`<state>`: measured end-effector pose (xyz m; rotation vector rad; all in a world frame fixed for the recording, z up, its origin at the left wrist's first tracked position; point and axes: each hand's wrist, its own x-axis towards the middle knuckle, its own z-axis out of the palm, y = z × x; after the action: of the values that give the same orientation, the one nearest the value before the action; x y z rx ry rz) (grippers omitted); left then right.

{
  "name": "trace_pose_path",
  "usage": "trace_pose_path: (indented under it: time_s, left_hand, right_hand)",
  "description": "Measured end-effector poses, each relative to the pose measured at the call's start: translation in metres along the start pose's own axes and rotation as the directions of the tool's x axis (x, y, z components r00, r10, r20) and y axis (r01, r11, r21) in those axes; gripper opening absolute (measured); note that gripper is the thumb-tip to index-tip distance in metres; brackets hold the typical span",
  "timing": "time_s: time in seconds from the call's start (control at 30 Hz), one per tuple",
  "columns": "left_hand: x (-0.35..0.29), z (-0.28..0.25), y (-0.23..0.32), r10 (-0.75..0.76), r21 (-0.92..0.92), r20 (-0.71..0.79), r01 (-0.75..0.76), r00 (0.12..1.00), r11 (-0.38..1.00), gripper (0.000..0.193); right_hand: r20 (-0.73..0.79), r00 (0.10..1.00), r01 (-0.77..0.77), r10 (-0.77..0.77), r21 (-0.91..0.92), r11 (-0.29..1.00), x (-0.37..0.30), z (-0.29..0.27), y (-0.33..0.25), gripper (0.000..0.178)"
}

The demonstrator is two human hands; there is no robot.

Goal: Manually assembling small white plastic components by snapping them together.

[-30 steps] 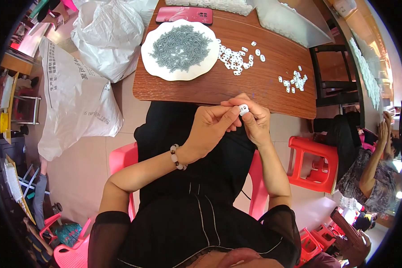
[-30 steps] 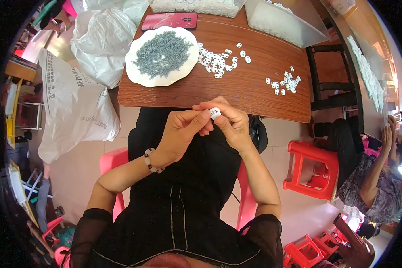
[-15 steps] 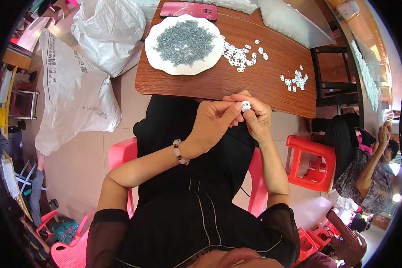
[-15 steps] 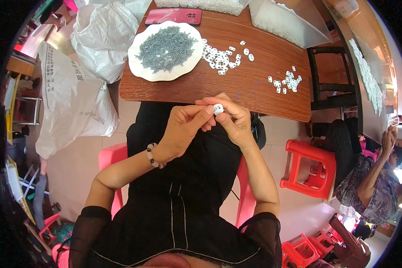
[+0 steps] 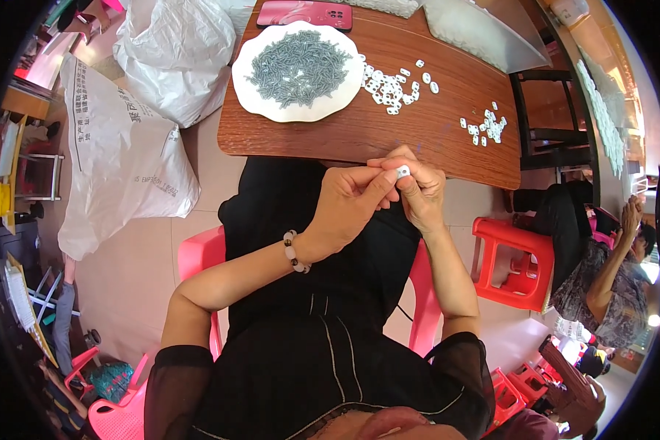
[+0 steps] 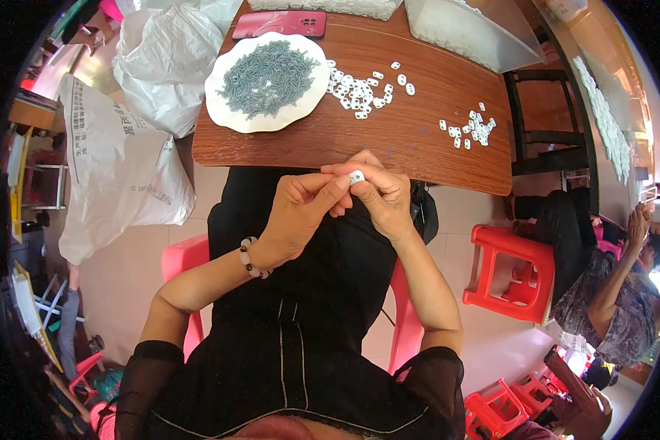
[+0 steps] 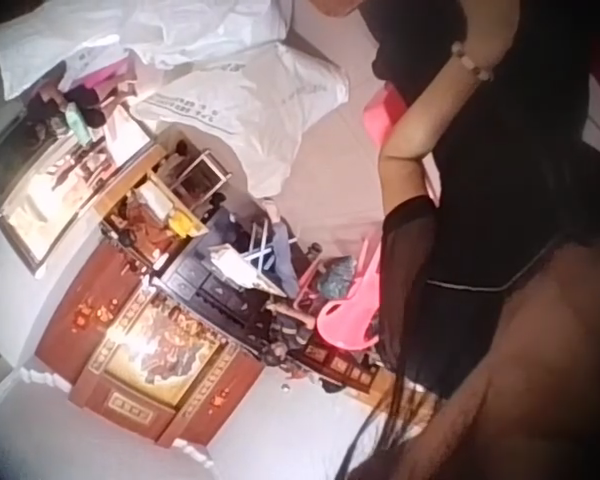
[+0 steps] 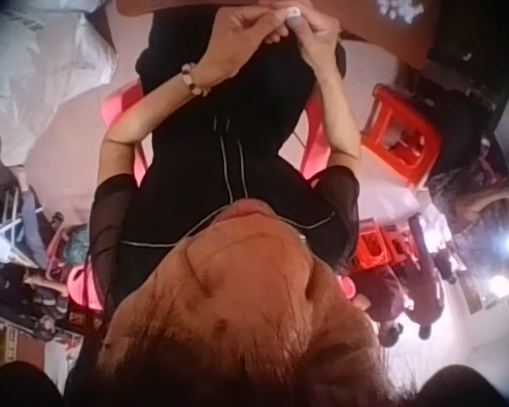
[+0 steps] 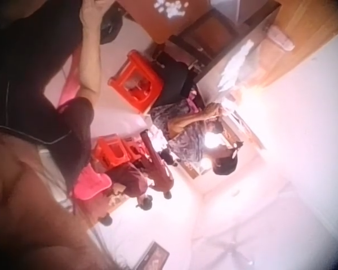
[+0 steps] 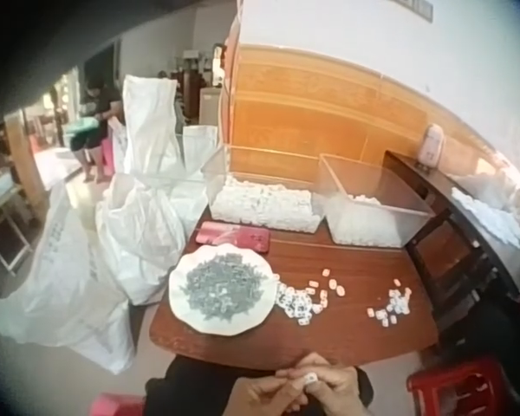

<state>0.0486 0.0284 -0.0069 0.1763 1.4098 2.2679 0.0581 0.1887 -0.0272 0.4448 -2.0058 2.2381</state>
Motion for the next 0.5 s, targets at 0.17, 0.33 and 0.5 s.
trace_pose_path:
  time_s: [0.17, 0.33, 0.5]
  left_hand:
    - [-0.0011, -0.0017, 0.0015, -0.012, 0.003, 0.0, 0.012, 1.0, 1.0, 0.023]
    - [0.0002, -0.0026, 0.0008, -0.028, -0.035, -0.001, 0.028, 1.0, 0.999, 0.024]
    - [0.0043, -0.0048, -0.0006, -0.058, -0.097, 0.003, 0.058, 0.998, 0.994, 0.023]
  right_hand:
    - [0.06, 0.998, 0.021, -0.017, -0.061, 0.998, 0.0027, -0.0034, -0.0015, 0.041]
    - [0.075, 0.997, 0.035, -0.029, -0.068, 0.997, 0.0033, -0.0023, -0.0015, 0.045]
    - [0.106, 0.994, -0.025, 0.022, 0.026, 0.999, 0.0066, -0.0024, -0.0072, 0.046]
